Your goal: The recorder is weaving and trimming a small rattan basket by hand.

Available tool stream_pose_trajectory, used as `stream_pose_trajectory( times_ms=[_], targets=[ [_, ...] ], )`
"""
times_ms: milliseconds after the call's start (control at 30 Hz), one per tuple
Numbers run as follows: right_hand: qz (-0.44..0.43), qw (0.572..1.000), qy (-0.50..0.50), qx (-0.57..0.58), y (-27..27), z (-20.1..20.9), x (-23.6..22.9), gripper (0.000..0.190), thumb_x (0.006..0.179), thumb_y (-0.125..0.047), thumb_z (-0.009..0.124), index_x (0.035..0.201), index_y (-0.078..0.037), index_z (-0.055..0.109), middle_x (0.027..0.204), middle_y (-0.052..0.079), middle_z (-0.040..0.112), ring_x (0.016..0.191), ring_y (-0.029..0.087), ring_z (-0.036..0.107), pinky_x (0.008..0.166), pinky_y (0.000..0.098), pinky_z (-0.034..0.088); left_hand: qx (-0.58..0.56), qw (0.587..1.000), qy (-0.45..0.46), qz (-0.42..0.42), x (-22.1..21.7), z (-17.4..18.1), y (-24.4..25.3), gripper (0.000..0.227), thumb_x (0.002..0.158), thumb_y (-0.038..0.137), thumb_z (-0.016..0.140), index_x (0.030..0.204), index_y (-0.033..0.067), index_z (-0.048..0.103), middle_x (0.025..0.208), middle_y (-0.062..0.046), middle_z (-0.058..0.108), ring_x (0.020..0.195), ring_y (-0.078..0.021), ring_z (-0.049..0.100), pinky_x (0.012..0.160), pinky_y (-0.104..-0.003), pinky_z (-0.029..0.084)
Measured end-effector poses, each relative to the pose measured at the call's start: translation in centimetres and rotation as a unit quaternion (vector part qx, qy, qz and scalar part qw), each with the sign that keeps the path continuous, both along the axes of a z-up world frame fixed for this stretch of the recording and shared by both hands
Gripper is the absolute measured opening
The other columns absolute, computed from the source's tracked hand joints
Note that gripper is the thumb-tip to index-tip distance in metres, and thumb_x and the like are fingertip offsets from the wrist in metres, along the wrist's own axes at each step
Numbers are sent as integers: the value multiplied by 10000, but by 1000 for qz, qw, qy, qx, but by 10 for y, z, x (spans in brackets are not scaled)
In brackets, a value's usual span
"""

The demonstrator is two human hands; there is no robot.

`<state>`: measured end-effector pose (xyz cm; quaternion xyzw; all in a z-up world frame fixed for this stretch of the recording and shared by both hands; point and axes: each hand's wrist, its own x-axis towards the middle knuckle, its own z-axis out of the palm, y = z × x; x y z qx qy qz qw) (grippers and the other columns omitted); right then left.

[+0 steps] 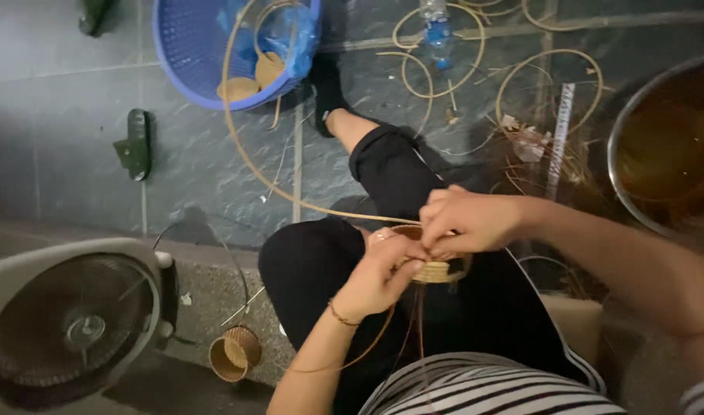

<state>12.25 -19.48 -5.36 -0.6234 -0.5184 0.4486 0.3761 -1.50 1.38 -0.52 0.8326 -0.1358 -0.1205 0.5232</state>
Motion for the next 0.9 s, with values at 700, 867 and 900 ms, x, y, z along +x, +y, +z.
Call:
stream_pose_trajectory(
  times_ms=[700, 867, 900],
  targets=[
    [-466, 838, 204, 198, -29, 9, -64, 153, 1070, -96, 458, 1214, -56, 423, 973, 81, 740, 894, 182, 763, 823, 327, 638, 30, 999, 10, 28, 22, -4, -4, 79, 974, 147, 669, 1044, 113, 684, 935, -49, 681, 878, -246, 548, 859, -397, 399],
    [-443, 894, 38, 56, -34, 21, -68, 108, 1023, -112, 516, 1078, -21, 502, 946, 68, 773, 840, 174, 791, 728, 307, 633, 27, 999, 11, 41, 21, -9, -7, 82, 954, 135, 695, 1036, 132, 698, 850, -38, 643, 833, -235, 532, 821, -374, 401],
    [-361, 916, -122, 125, -36, 19, -68, 131, 966, -101, 556, 1073, -31, 583, 970, 92, 755, 881, 213, 754, 759, 331, 612, 27, 999, 6, 39, 22, -9, -8, 87, 945, 127, 704, 1032, 137, 700, 844, -38, 640, 838, -234, 535, 834, -373, 393]
  ],
)
